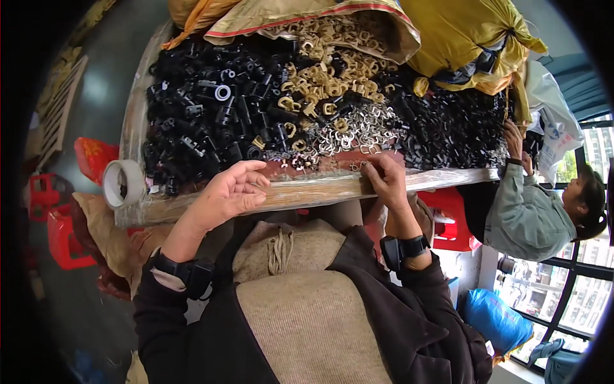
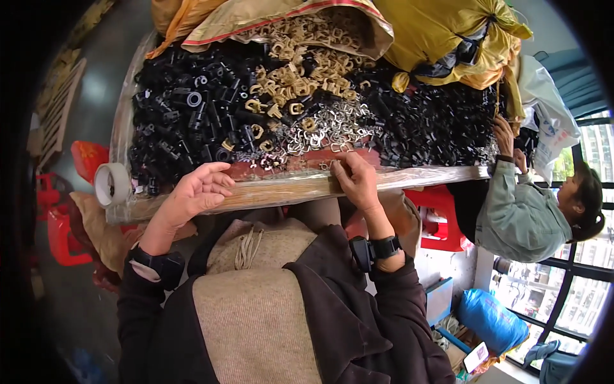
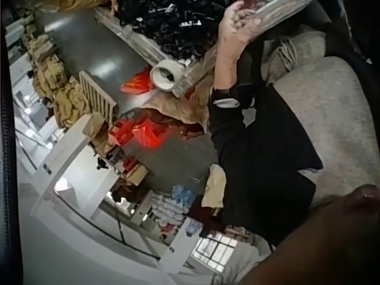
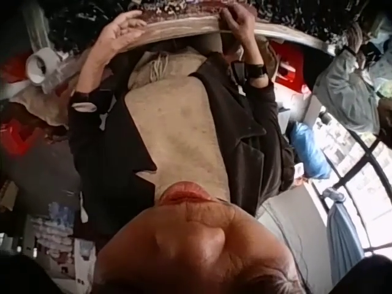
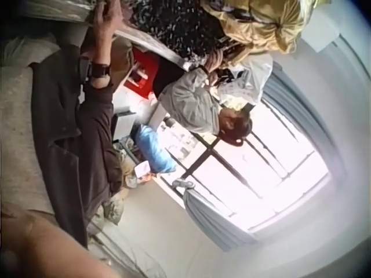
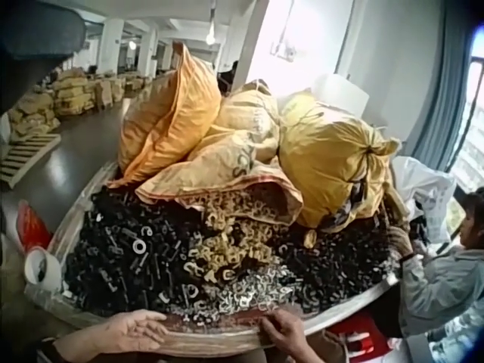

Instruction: Manually assembling small black and gold components at a manufacturing workstation.

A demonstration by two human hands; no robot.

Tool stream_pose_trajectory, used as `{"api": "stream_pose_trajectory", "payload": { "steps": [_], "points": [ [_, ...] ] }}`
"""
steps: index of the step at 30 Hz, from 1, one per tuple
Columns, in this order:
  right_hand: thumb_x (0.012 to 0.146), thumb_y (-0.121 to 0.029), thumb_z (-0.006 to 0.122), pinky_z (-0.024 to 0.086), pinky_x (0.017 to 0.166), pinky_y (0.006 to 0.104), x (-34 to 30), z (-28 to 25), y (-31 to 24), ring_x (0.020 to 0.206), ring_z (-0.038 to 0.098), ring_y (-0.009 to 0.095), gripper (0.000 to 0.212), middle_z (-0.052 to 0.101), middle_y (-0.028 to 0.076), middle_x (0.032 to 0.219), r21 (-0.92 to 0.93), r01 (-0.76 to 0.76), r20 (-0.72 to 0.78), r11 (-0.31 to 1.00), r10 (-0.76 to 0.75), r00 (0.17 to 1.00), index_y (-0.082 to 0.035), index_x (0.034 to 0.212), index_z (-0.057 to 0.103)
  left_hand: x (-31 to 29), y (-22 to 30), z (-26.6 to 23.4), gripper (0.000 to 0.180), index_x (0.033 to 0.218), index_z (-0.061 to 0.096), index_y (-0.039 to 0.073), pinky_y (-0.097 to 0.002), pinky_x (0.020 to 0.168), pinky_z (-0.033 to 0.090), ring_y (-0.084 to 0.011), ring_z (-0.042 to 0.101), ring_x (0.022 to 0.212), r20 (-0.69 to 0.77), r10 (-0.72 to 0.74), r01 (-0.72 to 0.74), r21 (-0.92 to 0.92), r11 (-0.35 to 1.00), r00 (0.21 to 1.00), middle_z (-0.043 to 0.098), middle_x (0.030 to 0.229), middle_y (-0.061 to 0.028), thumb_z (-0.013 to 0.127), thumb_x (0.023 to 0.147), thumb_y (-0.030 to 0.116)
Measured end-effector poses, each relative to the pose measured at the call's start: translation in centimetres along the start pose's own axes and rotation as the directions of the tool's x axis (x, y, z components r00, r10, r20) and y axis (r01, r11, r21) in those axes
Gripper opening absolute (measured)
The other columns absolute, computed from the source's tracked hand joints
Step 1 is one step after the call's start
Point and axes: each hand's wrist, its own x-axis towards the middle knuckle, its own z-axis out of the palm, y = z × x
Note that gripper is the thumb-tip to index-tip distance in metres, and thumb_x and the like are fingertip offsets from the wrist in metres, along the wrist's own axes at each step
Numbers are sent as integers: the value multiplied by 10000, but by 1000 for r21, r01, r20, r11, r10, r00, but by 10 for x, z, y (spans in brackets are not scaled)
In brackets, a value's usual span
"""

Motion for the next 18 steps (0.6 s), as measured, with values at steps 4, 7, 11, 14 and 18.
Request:
{"api": "stream_pose_trajectory", "payload": {
  "steps": [4,7,11,14,18],
  "points": [
    [805,-101,585,434,563,242,9,3,-11,608,525,127,121,548,22,677,-199,96,49,975,-88,995,10,853,578,-8,-10,2,494,1198,405,-1,-233,797,424,-101,514,891,-167,82,-33,275,961,983,528,1008,-64,631,779,133],
    [808,-136,591,426,553,225,8,-6,-2,597,513,104,156,532,8,673,-199,266,170,943,-234,957,7,872,583,-5,-19,4,447,1183,429,6,-246,799,435,-108,522,881,-247,105,-1,387,922,963,536,982,-55,603,780,89],
    [831,-156,562,385,513,201,38,-33,18,572,467,63,176,527,-9,705,309,-311,414,899,167,895,-4,915,585,18,-18,26,381,1136,479,13,-250,786,445,-98,528,862,-190,177,-137,204,969,966,548,954,-45,599,781,75],
    [849,-166,535,329,471,163,64,-38,26,543,421,32,207,519,-22,708,420,-260,340,870,115,934,-10,982,566,50,0,76,367,1120,490,11,-253,781,450,-104,535,865,28,79,-84,303,949,996,555,953,-52,601,775,67],
    [844,-164,543,323,450,167,81,-49,23,539,429,32,175,525,-20,703,584,-319,233,746,222,947,-24,943,577,102,27,144,413,1088,505,-3,-285,781,454,-181,557,875,381,167,-384,615,689,909,558,976,-104,656,729,133]
  ]
}}
